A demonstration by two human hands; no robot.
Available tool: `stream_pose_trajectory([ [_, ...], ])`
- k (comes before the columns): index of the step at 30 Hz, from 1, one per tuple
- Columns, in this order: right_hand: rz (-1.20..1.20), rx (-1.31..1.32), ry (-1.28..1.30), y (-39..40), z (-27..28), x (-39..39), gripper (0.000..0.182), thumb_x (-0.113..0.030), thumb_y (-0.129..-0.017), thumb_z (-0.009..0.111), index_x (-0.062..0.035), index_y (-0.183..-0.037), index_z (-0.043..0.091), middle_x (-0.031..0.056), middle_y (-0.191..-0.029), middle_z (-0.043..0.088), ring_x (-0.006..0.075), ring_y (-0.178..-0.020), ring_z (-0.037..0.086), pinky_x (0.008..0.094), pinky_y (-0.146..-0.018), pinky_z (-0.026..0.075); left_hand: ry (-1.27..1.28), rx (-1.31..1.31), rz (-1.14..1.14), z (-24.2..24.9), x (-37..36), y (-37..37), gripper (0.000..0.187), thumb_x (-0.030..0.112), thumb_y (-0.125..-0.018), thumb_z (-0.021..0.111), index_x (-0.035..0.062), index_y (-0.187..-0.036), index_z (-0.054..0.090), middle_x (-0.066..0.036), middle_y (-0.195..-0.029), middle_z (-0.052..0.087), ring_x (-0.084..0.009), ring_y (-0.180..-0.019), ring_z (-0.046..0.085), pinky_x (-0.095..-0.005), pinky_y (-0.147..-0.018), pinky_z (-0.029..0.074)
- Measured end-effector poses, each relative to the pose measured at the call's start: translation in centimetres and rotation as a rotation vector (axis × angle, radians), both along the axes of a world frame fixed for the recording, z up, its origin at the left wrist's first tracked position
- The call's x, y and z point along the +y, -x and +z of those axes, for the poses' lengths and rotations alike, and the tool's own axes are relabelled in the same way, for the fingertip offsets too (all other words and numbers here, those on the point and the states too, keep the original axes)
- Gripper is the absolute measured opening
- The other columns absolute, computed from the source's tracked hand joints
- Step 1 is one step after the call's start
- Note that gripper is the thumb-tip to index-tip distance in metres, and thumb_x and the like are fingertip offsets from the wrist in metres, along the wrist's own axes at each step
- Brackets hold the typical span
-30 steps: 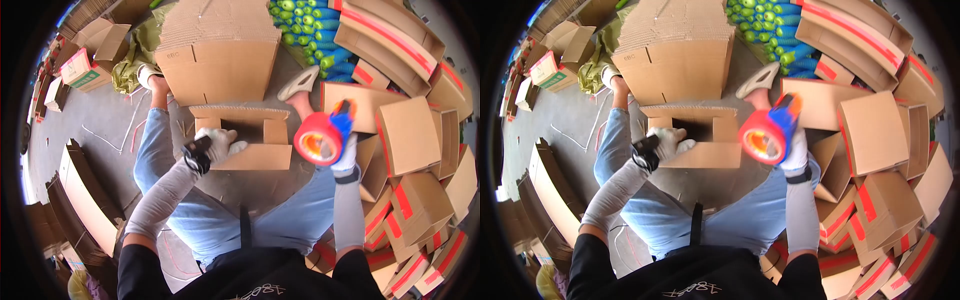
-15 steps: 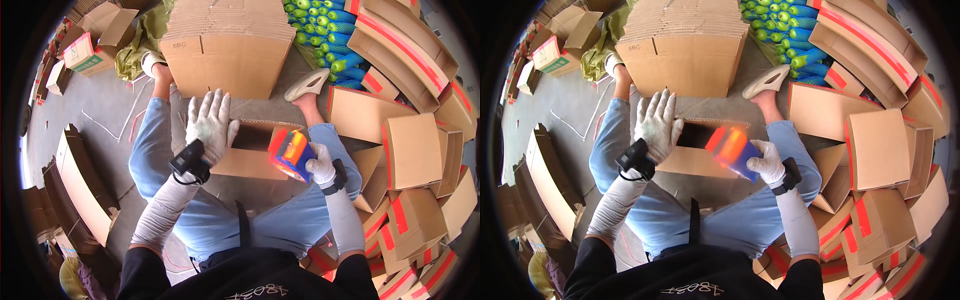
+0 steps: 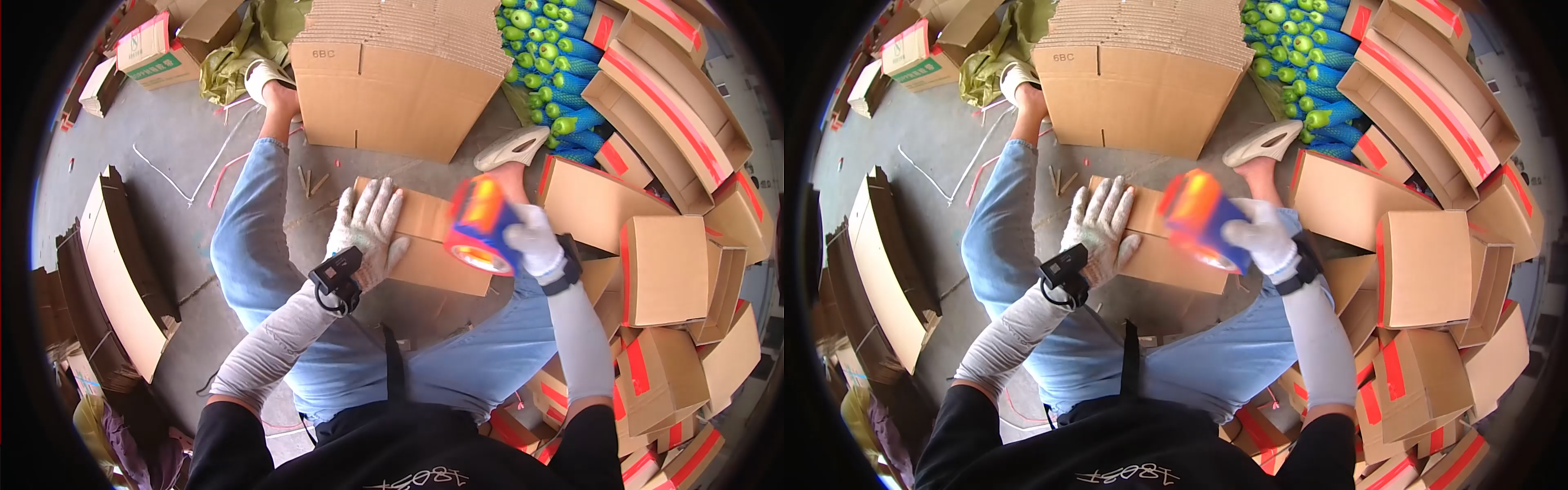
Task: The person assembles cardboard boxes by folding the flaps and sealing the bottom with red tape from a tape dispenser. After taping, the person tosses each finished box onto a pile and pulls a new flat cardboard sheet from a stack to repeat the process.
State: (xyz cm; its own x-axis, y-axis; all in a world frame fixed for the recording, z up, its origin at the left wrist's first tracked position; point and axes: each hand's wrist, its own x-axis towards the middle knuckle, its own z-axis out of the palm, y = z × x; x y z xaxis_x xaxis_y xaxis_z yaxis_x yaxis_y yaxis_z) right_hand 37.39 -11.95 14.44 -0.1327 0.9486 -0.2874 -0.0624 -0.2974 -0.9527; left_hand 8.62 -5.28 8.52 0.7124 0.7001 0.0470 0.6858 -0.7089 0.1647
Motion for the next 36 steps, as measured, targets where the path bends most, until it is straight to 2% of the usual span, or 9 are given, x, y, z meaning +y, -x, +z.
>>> stream_pose_trajectory([
  [2,0.203,-0.208,0.123,0.9,0.2,0.6,0.043,-0.028,-0.081,0.08,0.0014,-0.111,0.067,0.0036,-0.095,0.069,0.0088,-0.086,0.061,0.026,-0.076,0.05,0.002,-0.019,-0.016,0.0,0.1,0.3,0.07,0.043,-0.095,0.045,0.0002,-0.149,0.033,-0.018,-0.156,0.031,-0.0318,-0.146,0.027,-0.0543,-0.118,0.016],
  [6,0.271,-0.305,0.157,2.1,1.4,1.8,0.049,-0.033,-0.081,0.08,0.0009,-0.113,0.064,0.0041,-0.095,0.069,0.009,-0.089,0.063,0.0253,-0.08,0.049,0.171,-0.359,0.129,0.4,-1.3,1.7,0.056,0.036,-0.1,0.041,-0.0018,-0.14,0.046,-0.018,-0.141,0.053,-0.0311,-0.136,0.044,-0.0489,-0.118,0.023],
  [9,0.275,-0.407,0.15,3.1,1.7,1.7,0.04,-0.027,-0.082,0.079,0.0005,-0.108,0.065,0.0029,-0.092,0.068,0.0076,-0.085,0.061,0.0245,-0.077,0.049,1.124,-1.642,0.657,2.2,-4.7,-0.8,0.049,0.036,-0.104,0.045,-0.0025,-0.134,0.052,-0.012,-0.131,0.059,-0.02,-0.114,0.058,-0.0327,-0.101,0.044],
  [12,0.281,-0.456,0.19,3.3,1.6,2.0,0.036,-0.023,-0.083,0.077,0.001,-0.108,0.065,0.003,-0.092,0.068,0.0072,-0.085,0.061,0.0245,-0.076,0.05,2.074,-2.079,0.595,4.4,-4.2,-2.4,0.041,0.032,-0.103,0.051,-0.0012,-0.126,0.057,-0.009,-0.118,0.063,-0.0172,-0.103,0.06,-0.0333,-0.094,0.047],
  [22,0.338,-0.522,0.197,4.4,2.7,3.4,0.033,-0.023,-0.084,0.076,0.0019,-0.104,0.067,0.0031,-0.09,0.068,0.0074,-0.084,0.06,0.0255,-0.075,0.05,1.542,-2.096,0.878,2.3,-1.4,-0.3,0.033,0.022,-0.102,0.05,-0.0069,-0.109,0.063,-0.014,-0.103,0.068,-0.019,-0.096,0.065,-0.0342,-0.089,0.05],
  [24,0.33,-0.5,0.261,5.0,3.3,3.9,0.03,-0.023,-0.084,0.076,0.0002,-0.102,0.068,0.0033,-0.089,0.069,0.0071,-0.081,0.061,0.0256,-0.073,0.05,1.18,-2.112,0.936,-0.1,1.7,3.9,0.032,0.021,-0.102,0.051,-0.0085,-0.109,0.062,-0.014,-0.097,0.07,-0.0199,-0.09,0.067,-0.0349,-0.085,0.052],
  [28,0.378,-0.543,0.253,7.1,3.3,5.5,0.026,-0.02,-0.085,0.074,0.0006,-0.1,0.068,0.0045,-0.084,0.069,0.0075,-0.079,0.062,0.0248,-0.072,0.05,0.684,-1.602,1.158,-8.0,5.3,8.5,0.029,0.017,-0.1,0.053,-0.0064,-0.097,0.069,-0.01,-0.085,0.071,-0.0146,-0.074,0.065,-0.0291,-0.074,0.051],
  [32,0.317,-0.54,0.232,7.0,2.9,5.0,0.021,-0.018,-0.086,0.073,0.0003,-0.095,0.069,0.0024,-0.08,0.067,0.0064,-0.074,0.06,0.0248,-0.067,0.049,0.896,-1.531,1.168,-16.5,2.7,4.0,0.025,0.018,-0.095,0.061,-0.0049,-0.096,0.07,-0.006,-0.084,0.07,-0.0122,-0.073,0.062,-0.0279,-0.072,0.05],
  [36,0.312,-0.555,0.183,7.0,3.3,4.7,0.021,-0.017,-0.085,0.074,0.0004,-0.094,0.068,0.0016,-0.08,0.066,0.0059,-0.075,0.059,0.0249,-0.068,0.048,0.946,-1.128,0.803,-22.0,1.5,1.7,0.043,0.019,-0.094,0.056,-0.0073,-0.127,0.057,-0.026,-0.122,0.064,-0.0351,-0.118,0.059,-0.037,-0.101,0.044],
])
